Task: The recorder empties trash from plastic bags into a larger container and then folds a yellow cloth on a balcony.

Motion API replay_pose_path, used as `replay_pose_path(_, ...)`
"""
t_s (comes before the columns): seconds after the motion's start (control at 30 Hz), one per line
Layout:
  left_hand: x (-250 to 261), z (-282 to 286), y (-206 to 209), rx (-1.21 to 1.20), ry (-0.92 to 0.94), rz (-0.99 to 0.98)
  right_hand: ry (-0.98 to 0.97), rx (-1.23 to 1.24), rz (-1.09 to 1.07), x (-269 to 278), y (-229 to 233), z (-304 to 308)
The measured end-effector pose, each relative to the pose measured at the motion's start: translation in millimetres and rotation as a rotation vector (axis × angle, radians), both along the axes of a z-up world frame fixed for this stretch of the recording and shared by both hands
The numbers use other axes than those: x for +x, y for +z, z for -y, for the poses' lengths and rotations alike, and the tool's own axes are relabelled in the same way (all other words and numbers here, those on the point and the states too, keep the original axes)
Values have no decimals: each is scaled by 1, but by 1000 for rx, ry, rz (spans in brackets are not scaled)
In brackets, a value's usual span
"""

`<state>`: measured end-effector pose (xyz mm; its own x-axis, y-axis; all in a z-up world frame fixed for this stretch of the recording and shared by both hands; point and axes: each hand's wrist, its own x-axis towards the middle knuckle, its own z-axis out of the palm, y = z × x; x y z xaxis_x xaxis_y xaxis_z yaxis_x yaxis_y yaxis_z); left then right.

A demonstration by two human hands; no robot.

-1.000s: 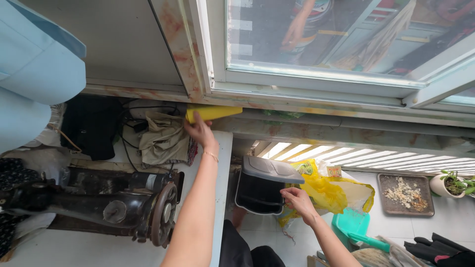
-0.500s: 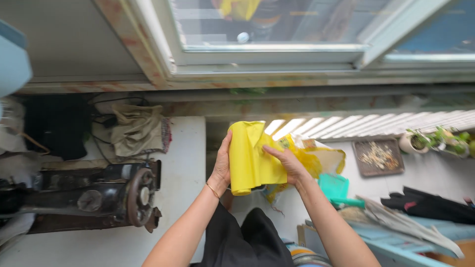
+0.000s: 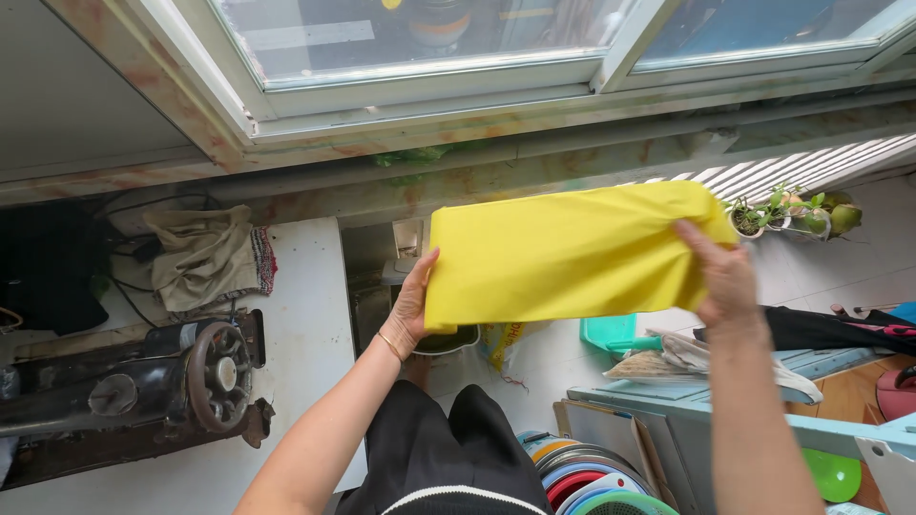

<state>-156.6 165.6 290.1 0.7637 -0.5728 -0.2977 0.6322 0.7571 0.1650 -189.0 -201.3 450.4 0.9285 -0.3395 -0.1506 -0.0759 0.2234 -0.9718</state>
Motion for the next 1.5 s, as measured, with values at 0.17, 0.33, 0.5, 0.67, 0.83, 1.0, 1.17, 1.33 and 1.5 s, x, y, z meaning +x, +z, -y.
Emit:
replay_pose_path(0.17, 10, -15, -5, 183, -66, 67, -84, -73, 13, -17, 4, 74)
replay_pose_path(0.33, 20, -40, 9, 363, -109, 238, -93, -101, 20, -25, -15, 122)
replay_pose_path(0.5, 25, -52, 28, 475, -85, 293, -94, -153, -11, -21, -44, 137)
replay_pose_path(0.67, 25, -62, 49, 506, -148, 273, -142, -116, -40, -15, -73, 148)
replay_pose_path(0.83, 26, -79, 55, 619, -165, 403, -185, -106, -68, -14, -95, 158)
replay_pose_path(1.0, 33, -101, 57, 617, -208, 327, -232, -79, -86, -14, -108, 160)
replay_pose_path(1.17, 40, -120, 56, 595, -154, 277, -267, -91, -103, -14, -127, 172)
replay_pose_path(1.33, 45, -134, 57, 658, -148, 333, -301, -94, -129, -12, -141, 178)
replay_pose_path(1.5, 54, -148, 63, 710, -208, 457, -336, -60, -162, -14, -154, 187)
